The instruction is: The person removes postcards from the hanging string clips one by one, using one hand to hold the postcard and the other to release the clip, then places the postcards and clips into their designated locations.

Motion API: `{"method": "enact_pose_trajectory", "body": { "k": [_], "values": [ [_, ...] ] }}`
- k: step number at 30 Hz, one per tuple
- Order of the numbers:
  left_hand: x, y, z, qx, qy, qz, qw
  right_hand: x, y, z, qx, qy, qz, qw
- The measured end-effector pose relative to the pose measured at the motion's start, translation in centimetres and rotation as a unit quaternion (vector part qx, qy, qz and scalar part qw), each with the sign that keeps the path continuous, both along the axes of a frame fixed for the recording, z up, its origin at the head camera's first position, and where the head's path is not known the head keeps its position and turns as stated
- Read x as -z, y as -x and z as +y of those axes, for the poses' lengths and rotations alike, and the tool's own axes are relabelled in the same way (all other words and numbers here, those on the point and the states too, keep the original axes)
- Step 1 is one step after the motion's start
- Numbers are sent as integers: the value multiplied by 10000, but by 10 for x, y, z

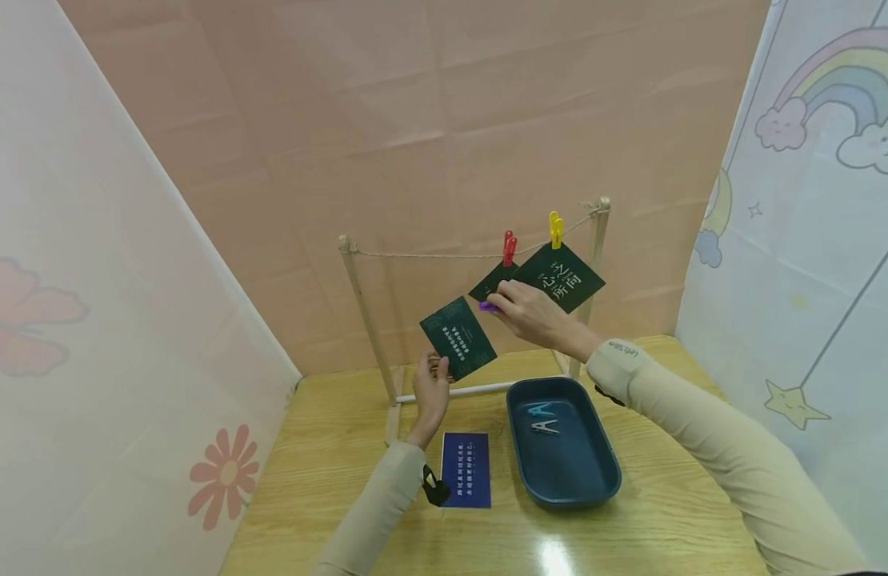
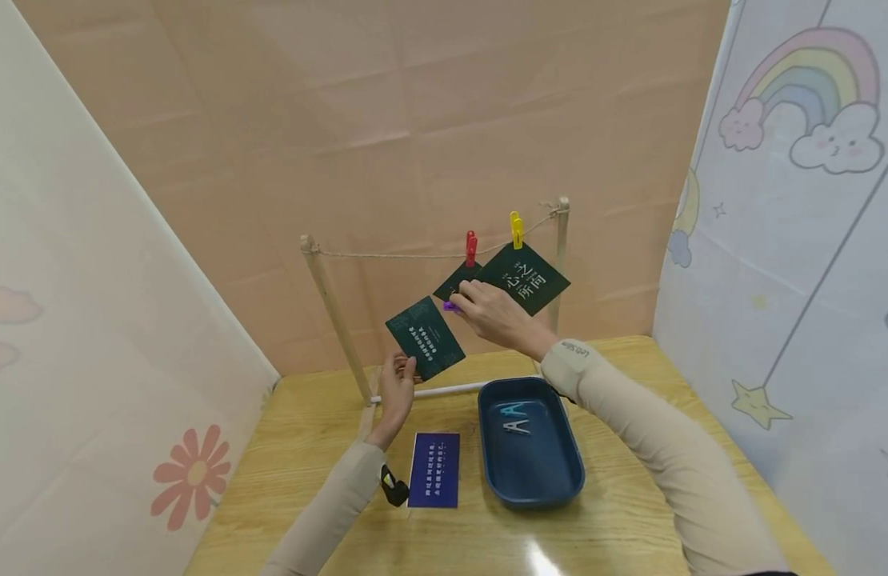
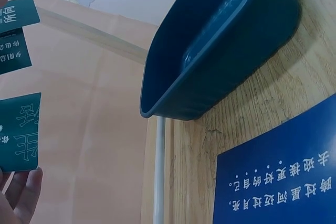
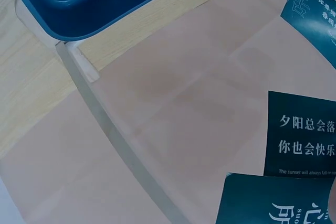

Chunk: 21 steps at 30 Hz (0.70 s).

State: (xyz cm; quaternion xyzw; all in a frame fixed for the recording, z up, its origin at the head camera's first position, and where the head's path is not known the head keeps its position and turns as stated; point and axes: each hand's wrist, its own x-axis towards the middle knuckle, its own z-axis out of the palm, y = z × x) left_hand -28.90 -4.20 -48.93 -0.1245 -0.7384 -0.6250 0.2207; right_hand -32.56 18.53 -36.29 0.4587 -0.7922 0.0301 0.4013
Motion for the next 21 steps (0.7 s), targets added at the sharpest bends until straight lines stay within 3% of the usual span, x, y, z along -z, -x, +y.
{"method": "enact_pose_trajectory", "body": {
  "k": [10,21],
  "values": [
    [1,0,-4,13,145,-134,9998,8,-4,2,-10,-80,-60,9999],
    [2,-3,-12,173,83,-635,9978,19,-5,8,204,-293,-149,9993]
  ]
}}
